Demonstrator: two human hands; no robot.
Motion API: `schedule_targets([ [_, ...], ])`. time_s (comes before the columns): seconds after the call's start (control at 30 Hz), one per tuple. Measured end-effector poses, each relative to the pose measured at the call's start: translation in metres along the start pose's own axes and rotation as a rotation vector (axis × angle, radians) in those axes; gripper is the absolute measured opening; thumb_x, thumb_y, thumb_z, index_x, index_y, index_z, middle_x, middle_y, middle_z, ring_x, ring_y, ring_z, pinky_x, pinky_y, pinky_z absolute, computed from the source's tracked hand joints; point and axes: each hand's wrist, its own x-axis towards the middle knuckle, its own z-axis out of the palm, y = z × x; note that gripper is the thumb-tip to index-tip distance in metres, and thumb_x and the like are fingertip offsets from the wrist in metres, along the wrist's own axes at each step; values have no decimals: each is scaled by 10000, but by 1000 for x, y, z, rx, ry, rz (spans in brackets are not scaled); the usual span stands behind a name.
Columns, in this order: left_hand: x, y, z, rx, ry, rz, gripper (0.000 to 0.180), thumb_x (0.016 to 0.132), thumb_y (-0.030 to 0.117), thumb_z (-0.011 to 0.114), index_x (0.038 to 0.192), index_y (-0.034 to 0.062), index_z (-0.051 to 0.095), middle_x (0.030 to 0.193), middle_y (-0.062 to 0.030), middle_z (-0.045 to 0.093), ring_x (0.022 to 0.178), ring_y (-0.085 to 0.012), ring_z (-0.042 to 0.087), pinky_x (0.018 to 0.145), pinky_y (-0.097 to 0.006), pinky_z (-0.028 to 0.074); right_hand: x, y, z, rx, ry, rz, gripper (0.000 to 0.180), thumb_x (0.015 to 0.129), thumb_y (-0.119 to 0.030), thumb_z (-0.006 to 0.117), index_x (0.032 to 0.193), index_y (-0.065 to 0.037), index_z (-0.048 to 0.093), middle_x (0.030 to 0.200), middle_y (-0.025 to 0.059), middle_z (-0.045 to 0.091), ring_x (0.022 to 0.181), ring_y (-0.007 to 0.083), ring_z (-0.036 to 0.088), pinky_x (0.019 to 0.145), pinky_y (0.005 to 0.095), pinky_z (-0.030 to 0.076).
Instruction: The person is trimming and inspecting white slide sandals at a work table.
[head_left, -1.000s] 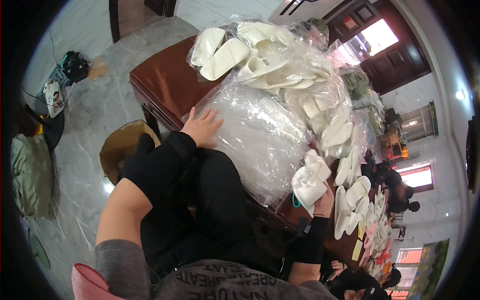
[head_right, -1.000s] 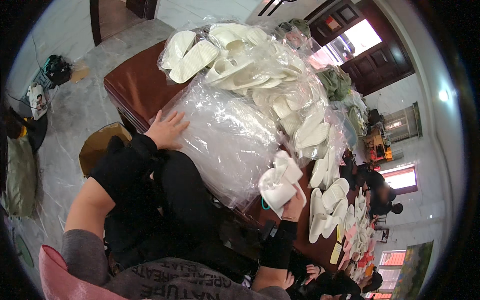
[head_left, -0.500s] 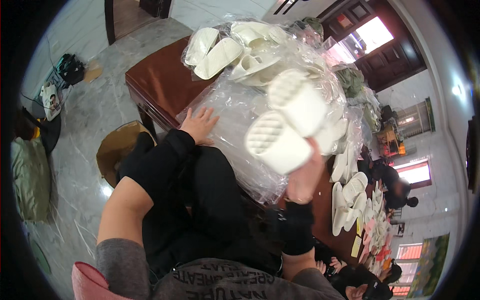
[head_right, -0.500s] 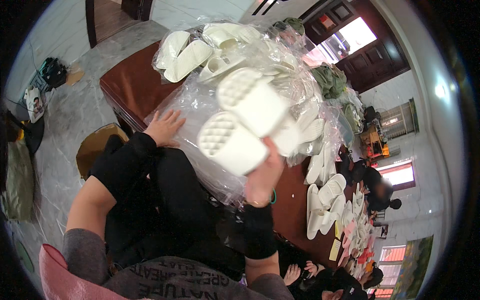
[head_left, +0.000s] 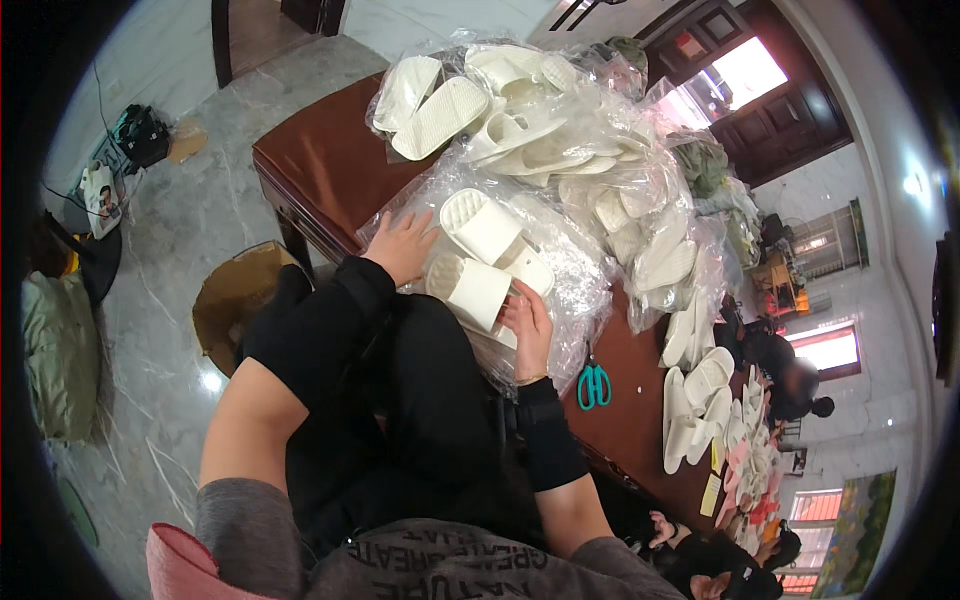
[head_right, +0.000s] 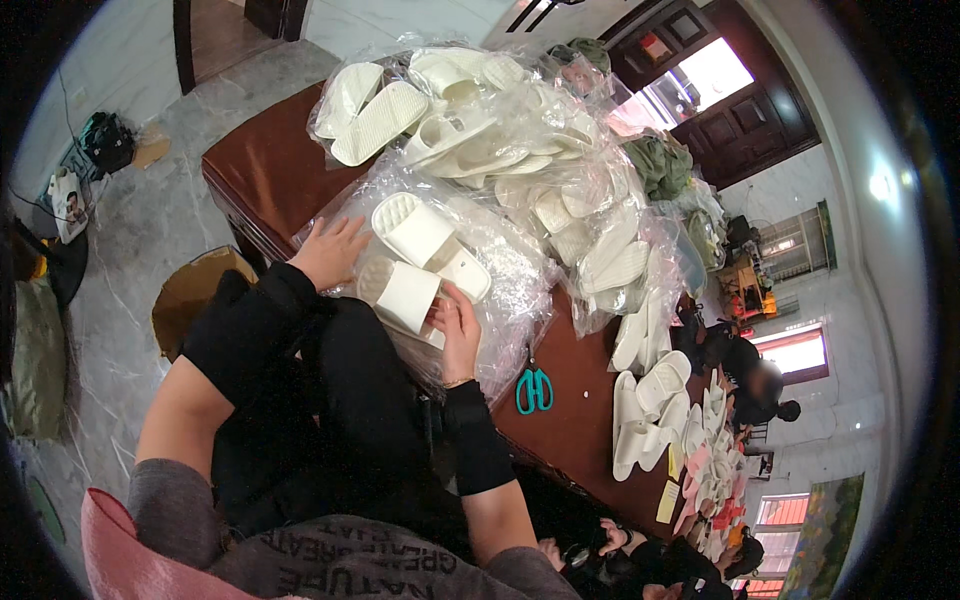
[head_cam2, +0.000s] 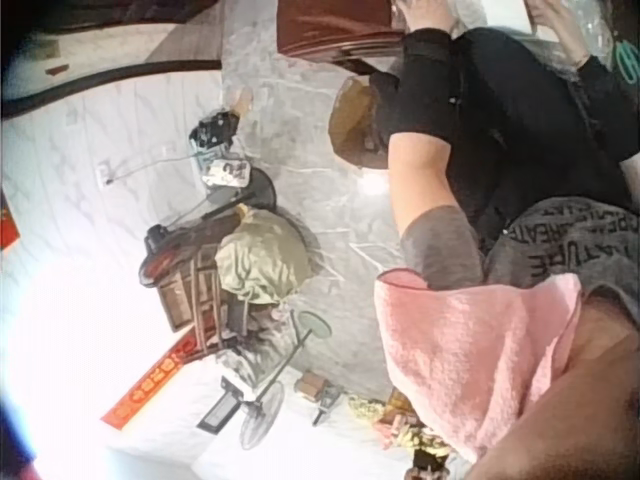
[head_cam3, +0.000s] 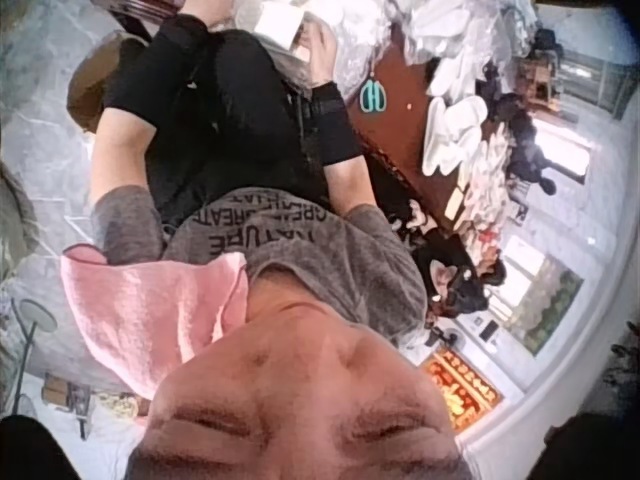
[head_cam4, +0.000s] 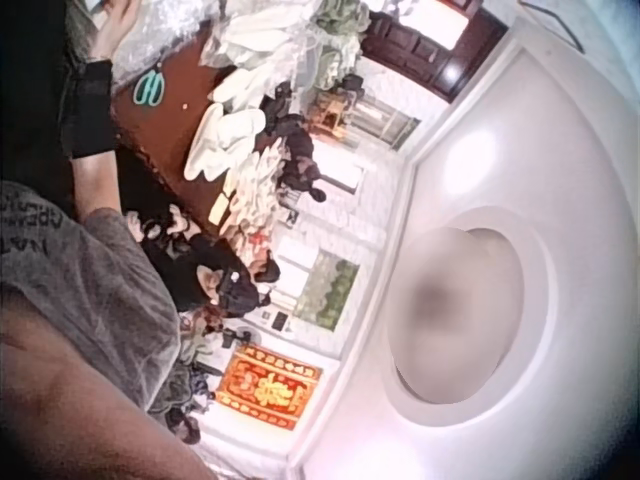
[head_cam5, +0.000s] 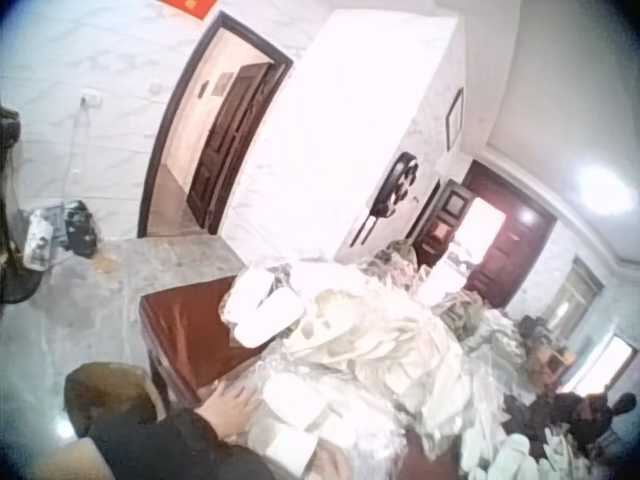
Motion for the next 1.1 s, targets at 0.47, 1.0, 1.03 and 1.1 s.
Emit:
schedule_targets([
  [0.47,22,0,-5,-825,41,238,241,850,76,587,1087,39,589,1091,-105,643,955,-240,610,820,-319,478,-6,16,0,58,-52,-88,315,942,-103,511,1226,33,528,1100,88,613,972,162,593,860,293,473],
  [1.0,23,-10,-14,-1462,-34,-181,61,844,120,628,829,61,631,718,9,620,628,-78,584,535,-231,413,-91,17,-177,-1403,324,-177,411,782,-138,662,1179,-78,576,1032,169,560,956,316,566,851,403,448],
  [1.03,23,-9,-15,-1462,-32,-184,61,844,120,628,829,61,631,718,9,620,628,-78,584,535,-231,413,-92,20,-176,-1331,331,-45,461,784,-152,663,1224,-74,547,1130,184,518,1046,317,526,906,405,415],
  [1.1,23,-7,-16,-1481,-20,-175,52,836,107,622,827,57,629,714,6,625,629,-78,587,533,-230,413,-92,21,-182,-1233,393,-10,459,786,-159,662,1221,-63,548,1102,181,533,1027,320,535,897,403,422],
])
